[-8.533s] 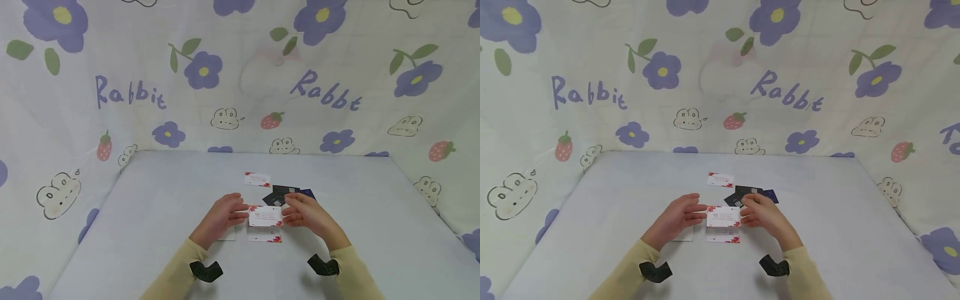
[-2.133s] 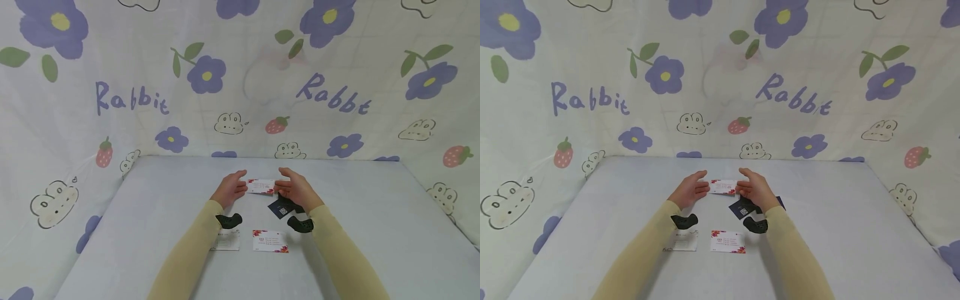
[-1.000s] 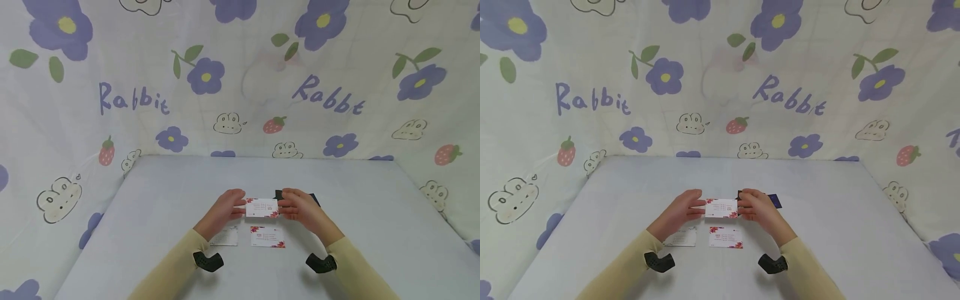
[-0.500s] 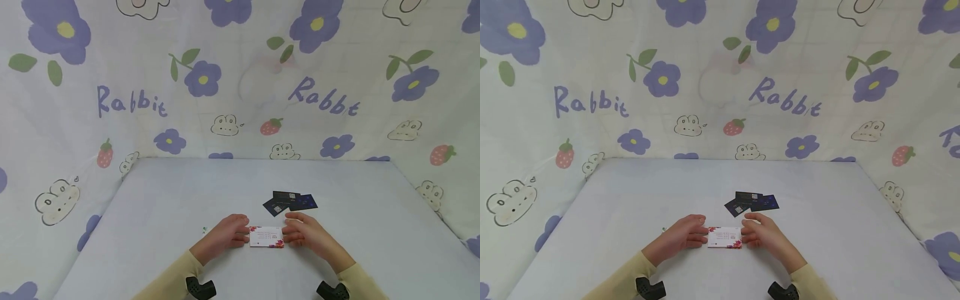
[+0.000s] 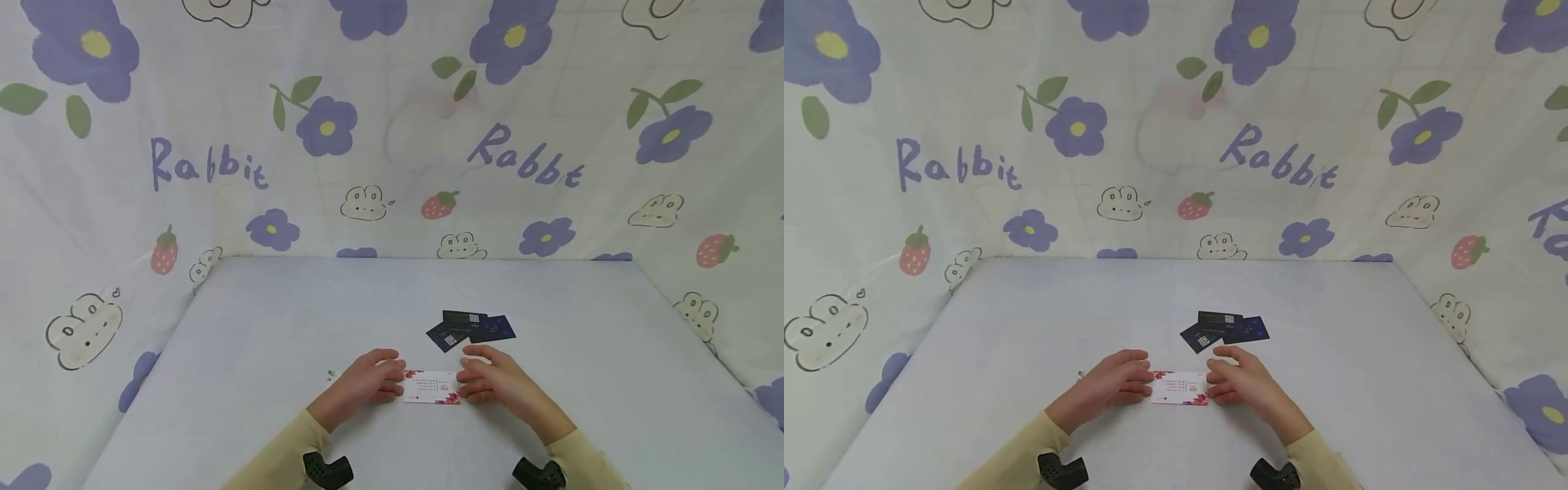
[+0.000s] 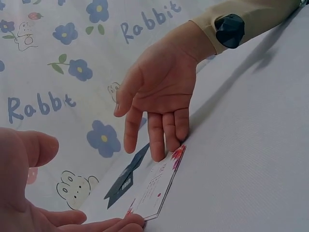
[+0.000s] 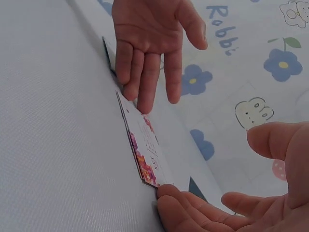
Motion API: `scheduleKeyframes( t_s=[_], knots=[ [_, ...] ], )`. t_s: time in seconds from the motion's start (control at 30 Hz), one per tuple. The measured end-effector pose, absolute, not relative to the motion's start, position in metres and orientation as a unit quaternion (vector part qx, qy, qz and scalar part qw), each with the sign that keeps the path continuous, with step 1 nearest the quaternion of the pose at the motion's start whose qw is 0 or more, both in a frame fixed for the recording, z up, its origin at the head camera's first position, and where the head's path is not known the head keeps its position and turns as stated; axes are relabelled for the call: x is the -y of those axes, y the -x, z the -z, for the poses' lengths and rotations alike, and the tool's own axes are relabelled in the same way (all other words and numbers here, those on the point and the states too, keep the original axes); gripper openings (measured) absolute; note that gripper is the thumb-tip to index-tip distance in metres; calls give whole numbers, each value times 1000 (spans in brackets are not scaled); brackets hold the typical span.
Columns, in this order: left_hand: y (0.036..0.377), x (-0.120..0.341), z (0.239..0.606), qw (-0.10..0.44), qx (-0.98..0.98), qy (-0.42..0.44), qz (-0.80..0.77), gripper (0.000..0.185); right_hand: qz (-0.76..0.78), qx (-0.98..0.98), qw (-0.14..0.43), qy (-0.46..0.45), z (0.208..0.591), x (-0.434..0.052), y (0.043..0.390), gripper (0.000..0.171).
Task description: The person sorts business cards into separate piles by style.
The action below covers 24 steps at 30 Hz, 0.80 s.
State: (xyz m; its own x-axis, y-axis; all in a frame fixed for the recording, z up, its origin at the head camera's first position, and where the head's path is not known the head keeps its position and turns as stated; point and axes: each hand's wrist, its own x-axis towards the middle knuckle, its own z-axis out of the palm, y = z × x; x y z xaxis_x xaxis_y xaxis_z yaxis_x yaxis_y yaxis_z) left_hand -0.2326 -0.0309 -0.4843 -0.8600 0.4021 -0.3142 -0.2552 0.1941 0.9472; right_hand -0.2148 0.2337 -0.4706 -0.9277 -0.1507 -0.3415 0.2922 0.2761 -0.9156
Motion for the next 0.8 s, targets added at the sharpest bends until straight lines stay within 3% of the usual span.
scheduleKeyframes(
  t_s=[0.8],
  knots=[
    [232,37,481,254,-748,-47,-612,64,645,-733,210,-41,472,-230,214,57]
  ],
)
